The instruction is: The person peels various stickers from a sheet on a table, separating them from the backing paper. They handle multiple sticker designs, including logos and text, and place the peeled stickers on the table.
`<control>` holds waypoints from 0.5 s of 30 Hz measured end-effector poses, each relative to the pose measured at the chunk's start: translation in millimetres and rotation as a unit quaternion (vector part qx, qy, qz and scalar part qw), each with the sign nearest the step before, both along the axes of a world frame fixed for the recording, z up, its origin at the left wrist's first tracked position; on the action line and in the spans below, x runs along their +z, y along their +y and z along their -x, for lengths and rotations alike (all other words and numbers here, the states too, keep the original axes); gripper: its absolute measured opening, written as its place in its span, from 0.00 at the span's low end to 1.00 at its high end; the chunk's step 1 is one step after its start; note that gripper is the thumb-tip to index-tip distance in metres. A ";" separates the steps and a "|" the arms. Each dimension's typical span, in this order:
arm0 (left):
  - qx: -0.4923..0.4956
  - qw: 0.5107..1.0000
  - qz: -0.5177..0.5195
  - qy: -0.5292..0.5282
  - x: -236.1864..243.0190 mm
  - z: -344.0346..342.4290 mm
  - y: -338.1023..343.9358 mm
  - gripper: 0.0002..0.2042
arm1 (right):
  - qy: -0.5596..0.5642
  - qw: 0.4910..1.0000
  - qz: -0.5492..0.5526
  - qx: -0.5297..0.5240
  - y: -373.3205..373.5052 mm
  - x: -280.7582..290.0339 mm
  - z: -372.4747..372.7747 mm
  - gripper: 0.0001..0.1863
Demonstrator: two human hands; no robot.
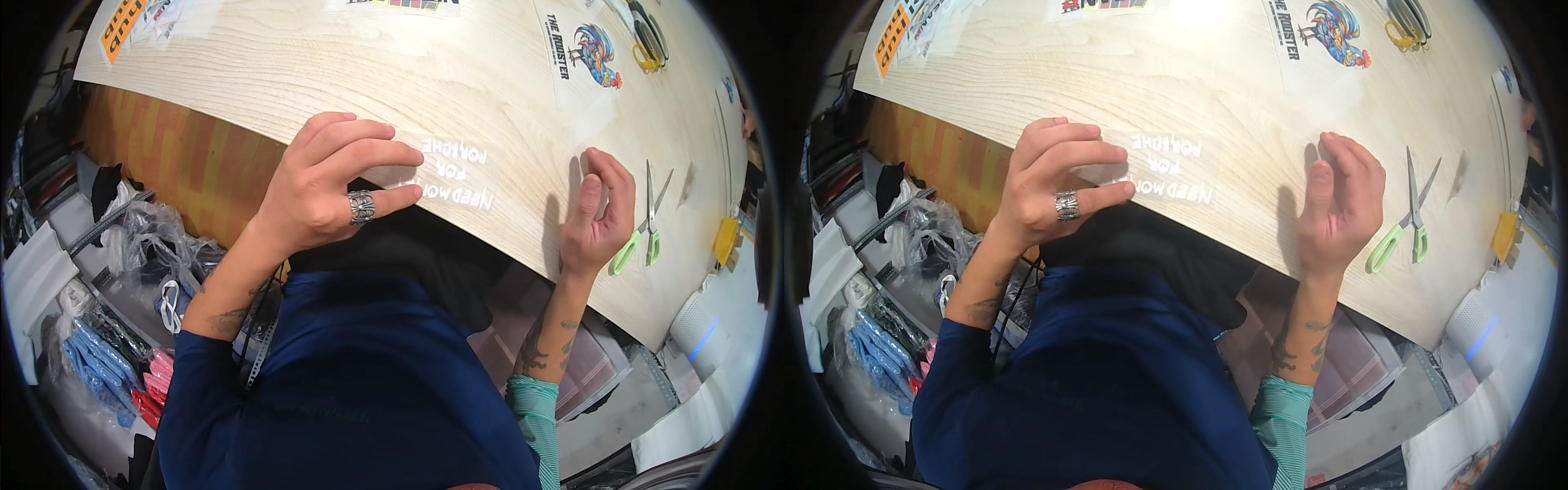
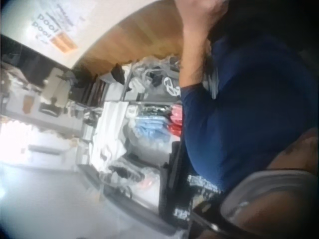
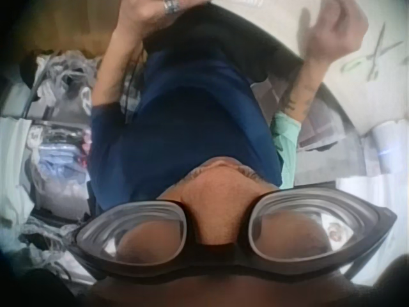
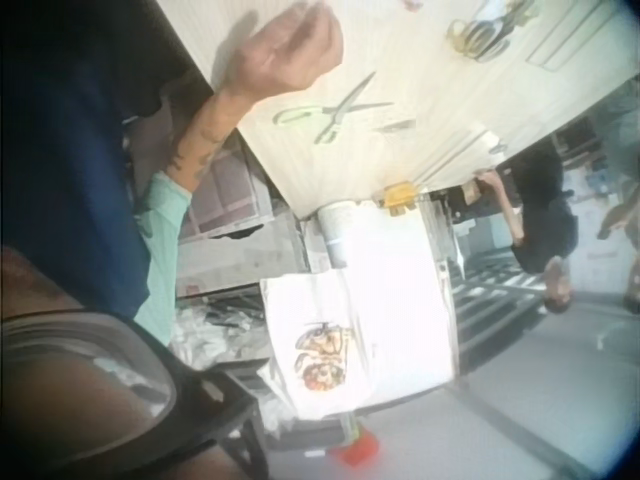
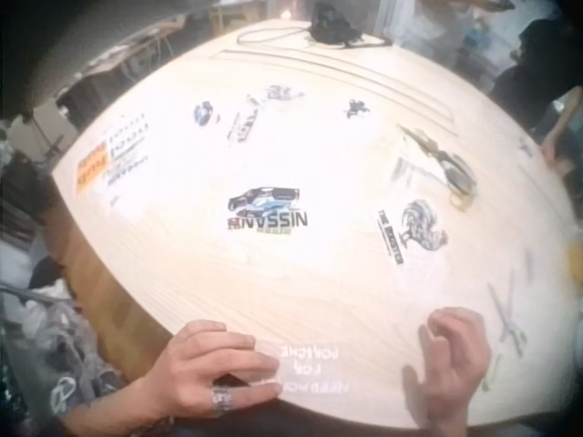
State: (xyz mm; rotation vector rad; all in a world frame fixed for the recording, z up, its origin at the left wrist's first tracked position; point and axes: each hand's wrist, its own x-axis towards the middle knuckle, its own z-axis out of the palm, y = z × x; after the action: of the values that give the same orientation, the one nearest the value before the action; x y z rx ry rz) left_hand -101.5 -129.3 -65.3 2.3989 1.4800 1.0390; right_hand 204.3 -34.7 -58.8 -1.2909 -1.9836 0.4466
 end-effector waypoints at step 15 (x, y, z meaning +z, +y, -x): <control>0.023 0.992 -0.011 -0.127 -1.7 -4.4 28.2 0.14 | -0.232 0.867 0.011 -0.442 72.9 -10.6 -388.2 0.41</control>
State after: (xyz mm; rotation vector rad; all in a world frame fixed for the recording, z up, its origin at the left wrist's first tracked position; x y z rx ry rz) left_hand -97.1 -101.1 -67.0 2.1573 1.4465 1.3203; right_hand 592.5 38.2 -69.4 -2.2813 -1.4697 -0.3236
